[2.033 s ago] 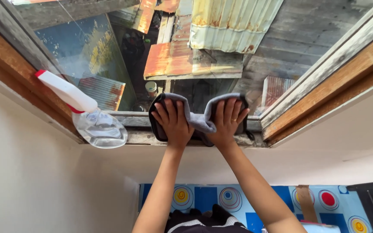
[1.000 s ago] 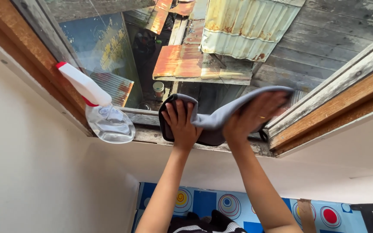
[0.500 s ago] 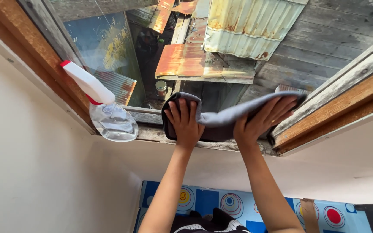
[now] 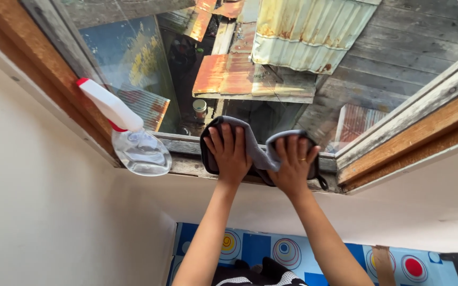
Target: The person wipes a window pane with a gray cloth using both hands. They repeatedly rub the same area of the glass in circular and back-and-forth motions. A spray bottle sits on the windowsill but is not used during the clip.
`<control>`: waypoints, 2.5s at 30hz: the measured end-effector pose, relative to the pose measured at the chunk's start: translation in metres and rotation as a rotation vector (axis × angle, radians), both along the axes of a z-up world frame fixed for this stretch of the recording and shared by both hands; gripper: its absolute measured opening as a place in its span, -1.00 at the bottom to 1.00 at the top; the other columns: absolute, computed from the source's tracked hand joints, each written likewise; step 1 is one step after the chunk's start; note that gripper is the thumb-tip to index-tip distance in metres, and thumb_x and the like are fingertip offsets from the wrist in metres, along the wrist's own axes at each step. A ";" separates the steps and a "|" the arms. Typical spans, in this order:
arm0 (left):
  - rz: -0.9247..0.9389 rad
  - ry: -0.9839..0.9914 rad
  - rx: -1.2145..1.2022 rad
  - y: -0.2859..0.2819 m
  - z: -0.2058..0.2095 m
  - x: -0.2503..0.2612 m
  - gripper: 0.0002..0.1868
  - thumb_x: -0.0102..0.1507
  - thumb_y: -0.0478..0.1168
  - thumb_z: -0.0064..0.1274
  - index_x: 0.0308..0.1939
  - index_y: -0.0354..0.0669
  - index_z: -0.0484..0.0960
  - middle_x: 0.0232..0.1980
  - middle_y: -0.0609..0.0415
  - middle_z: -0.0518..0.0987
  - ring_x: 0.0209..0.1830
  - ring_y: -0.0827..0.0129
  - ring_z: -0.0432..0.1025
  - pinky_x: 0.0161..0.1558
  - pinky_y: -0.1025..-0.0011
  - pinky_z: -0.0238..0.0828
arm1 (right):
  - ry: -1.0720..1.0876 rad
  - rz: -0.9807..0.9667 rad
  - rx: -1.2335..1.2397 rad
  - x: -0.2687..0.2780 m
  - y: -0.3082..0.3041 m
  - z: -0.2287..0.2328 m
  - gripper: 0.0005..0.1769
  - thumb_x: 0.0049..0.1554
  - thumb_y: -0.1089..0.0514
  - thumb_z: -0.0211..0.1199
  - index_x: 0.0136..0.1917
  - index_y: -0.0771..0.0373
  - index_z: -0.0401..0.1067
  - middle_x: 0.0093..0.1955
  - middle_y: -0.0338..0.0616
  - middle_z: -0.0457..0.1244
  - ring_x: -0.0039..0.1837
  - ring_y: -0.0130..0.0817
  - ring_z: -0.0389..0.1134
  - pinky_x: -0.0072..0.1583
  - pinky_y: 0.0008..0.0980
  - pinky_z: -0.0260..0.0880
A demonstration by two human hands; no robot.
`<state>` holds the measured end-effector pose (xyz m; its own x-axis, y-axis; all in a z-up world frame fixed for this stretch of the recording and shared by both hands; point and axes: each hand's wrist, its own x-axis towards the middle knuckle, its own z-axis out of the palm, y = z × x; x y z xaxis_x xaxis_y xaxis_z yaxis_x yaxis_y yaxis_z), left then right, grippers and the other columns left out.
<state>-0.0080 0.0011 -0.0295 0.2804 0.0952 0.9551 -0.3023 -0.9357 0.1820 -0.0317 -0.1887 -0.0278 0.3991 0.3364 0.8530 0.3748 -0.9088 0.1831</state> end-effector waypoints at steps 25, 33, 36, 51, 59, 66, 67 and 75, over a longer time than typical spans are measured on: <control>-0.187 -0.019 -0.145 -0.006 0.089 -0.008 -0.16 0.41 0.26 -0.49 0.50 -0.35 0.28 0.61 -0.44 -0.02 0.58 -0.54 -0.31 0.46 -0.35 -0.60 | -0.032 -0.066 0.079 0.001 0.010 -0.020 -0.21 0.22 -0.22 0.03 0.54 0.32 0.21 0.67 0.38 -0.24 0.66 0.43 -0.45 0.46 0.56 -0.59; -0.076 0.045 0.155 -0.005 0.064 -0.021 -0.43 0.42 0.04 -0.16 0.46 -0.09 0.42 0.58 -0.25 0.18 0.59 -0.37 -0.10 0.45 -0.35 -0.36 | 0.009 -0.011 0.114 0.003 0.009 -0.020 -0.18 0.30 -0.31 -0.20 0.57 0.30 0.18 0.71 0.27 -0.29 0.69 0.26 -0.50 0.48 0.48 -0.66; -0.044 0.130 0.186 0.006 0.012 -0.023 -0.38 0.36 0.07 -0.08 0.47 -0.02 0.39 0.62 -0.18 0.13 0.60 -0.37 -0.11 0.42 -0.39 -0.26 | 0.004 -0.019 0.107 0.000 0.011 -0.012 -0.16 0.28 -0.32 -0.16 0.59 0.28 0.14 0.71 0.27 -0.29 0.68 0.26 -0.50 0.48 0.48 -0.64; -0.059 0.156 0.206 -0.001 0.065 -0.024 -0.37 0.43 0.07 -0.14 0.56 0.01 0.27 0.65 -0.18 0.02 0.61 -0.41 -0.23 0.41 -0.44 -0.39 | -0.017 -0.004 0.108 0.001 0.011 -0.011 -0.15 0.31 -0.34 -0.24 0.57 0.32 0.17 0.71 0.27 -0.28 0.69 0.25 -0.49 0.50 0.44 -0.63; -0.056 0.177 0.186 0.012 0.049 -0.025 -0.34 0.38 0.14 -0.04 0.54 0.08 0.33 0.66 -0.12 0.01 0.62 -0.34 -0.22 0.41 -0.43 -0.34 | -0.011 -0.020 0.096 -0.003 0.010 -0.011 -0.17 0.30 -0.31 -0.17 0.56 0.34 0.18 0.69 0.32 -0.25 0.68 0.28 -0.47 0.49 0.47 -0.61; -0.056 0.094 0.105 0.005 0.112 -0.014 -0.34 0.43 0.17 -0.19 0.56 0.02 0.27 0.64 -0.16 0.03 0.63 -0.34 -0.23 0.45 -0.43 -0.47 | -0.005 0.021 0.113 -0.003 0.010 -0.007 -0.16 0.32 -0.30 -0.22 0.58 0.38 0.14 0.69 0.36 -0.26 0.68 0.30 -0.46 0.50 0.43 -0.63; -0.056 0.094 0.105 0.005 0.103 -0.016 -0.34 0.43 0.17 -0.19 0.56 0.02 0.27 0.64 -0.16 0.03 0.63 -0.34 -0.23 0.45 -0.43 -0.47 | -0.005 0.021 0.113 -0.002 0.010 -0.008 -0.16 0.32 -0.30 -0.22 0.58 0.38 0.14 0.69 0.36 -0.26 0.68 0.30 -0.46 0.50 0.43 -0.63; -0.064 0.159 0.194 0.021 0.029 -0.024 -0.31 0.35 0.15 -0.03 0.55 0.15 0.29 0.67 -0.08 -0.01 0.64 -0.28 -0.25 0.43 -0.40 -0.40 | -0.051 -0.099 0.086 -0.003 0.015 -0.008 -0.23 0.21 -0.16 0.12 0.55 0.28 0.23 0.68 0.32 -0.18 0.68 0.30 -0.37 0.50 0.45 -0.53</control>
<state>-0.0321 0.0219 -0.0007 0.4282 -0.1085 0.8971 -0.3442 -0.9375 0.0509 -0.0346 -0.1735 -0.0357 0.3821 0.2220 0.8971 0.2743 -0.9542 0.1193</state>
